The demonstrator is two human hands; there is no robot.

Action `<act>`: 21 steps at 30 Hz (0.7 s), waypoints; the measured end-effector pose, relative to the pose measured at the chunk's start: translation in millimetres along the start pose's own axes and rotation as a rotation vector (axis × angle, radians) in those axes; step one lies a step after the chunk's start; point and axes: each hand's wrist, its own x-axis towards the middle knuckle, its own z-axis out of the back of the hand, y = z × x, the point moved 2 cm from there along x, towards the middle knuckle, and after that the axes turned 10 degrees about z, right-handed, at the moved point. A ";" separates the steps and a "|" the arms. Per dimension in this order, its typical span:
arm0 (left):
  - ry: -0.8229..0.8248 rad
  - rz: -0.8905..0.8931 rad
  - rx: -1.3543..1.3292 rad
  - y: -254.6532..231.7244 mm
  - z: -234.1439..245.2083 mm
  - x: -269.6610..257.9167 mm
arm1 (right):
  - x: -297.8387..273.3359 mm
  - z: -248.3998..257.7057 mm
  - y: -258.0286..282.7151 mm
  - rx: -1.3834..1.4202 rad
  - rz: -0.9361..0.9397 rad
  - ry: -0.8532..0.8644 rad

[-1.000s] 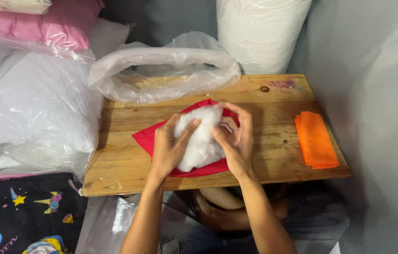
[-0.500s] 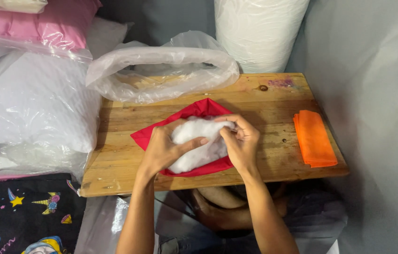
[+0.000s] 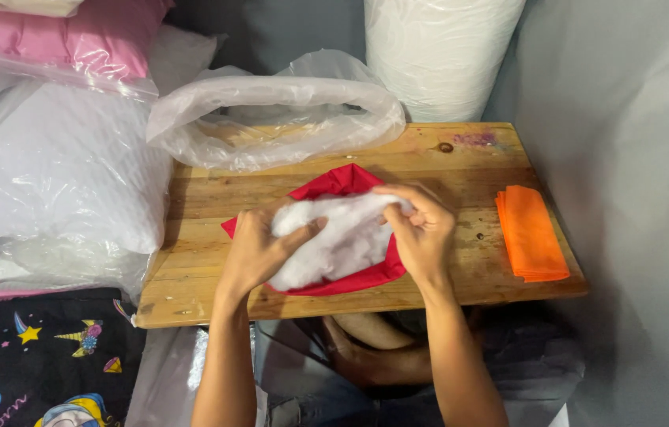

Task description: Stuffing a red fabric bag with white fiberfill material

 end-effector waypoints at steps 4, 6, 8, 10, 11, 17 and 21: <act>-0.067 0.011 -0.017 -3.4 14.9 -6.1 | 9.9 26.2 -22.3 -0.003 -0.083 -0.122; -0.149 0.048 -0.059 -2.6 25.3 -10.0 | 19.9 36.0 -22.2 0.088 -0.076 -0.295; -0.204 0.057 -0.136 0.8 30.4 -11.2 | 22.4 37.4 -11.3 0.095 -0.081 -0.313; -0.258 0.066 -0.212 4.9 35.8 -11.3 | 17.3 43.4 -15.7 0.102 -0.087 -0.332; -0.300 0.052 -0.269 7.2 39.0 -11.1 | 11.4 46.1 -26.1 0.060 -0.138 -0.200; -0.397 -0.003 -0.418 8.7 40.9 -12.6 | 13.0 32.6 11.8 -0.350 0.015 0.422; -0.380 -0.017 -0.408 22.1 38.8 -7.0 | 13.1 32.9 23.2 -0.457 -0.026 0.622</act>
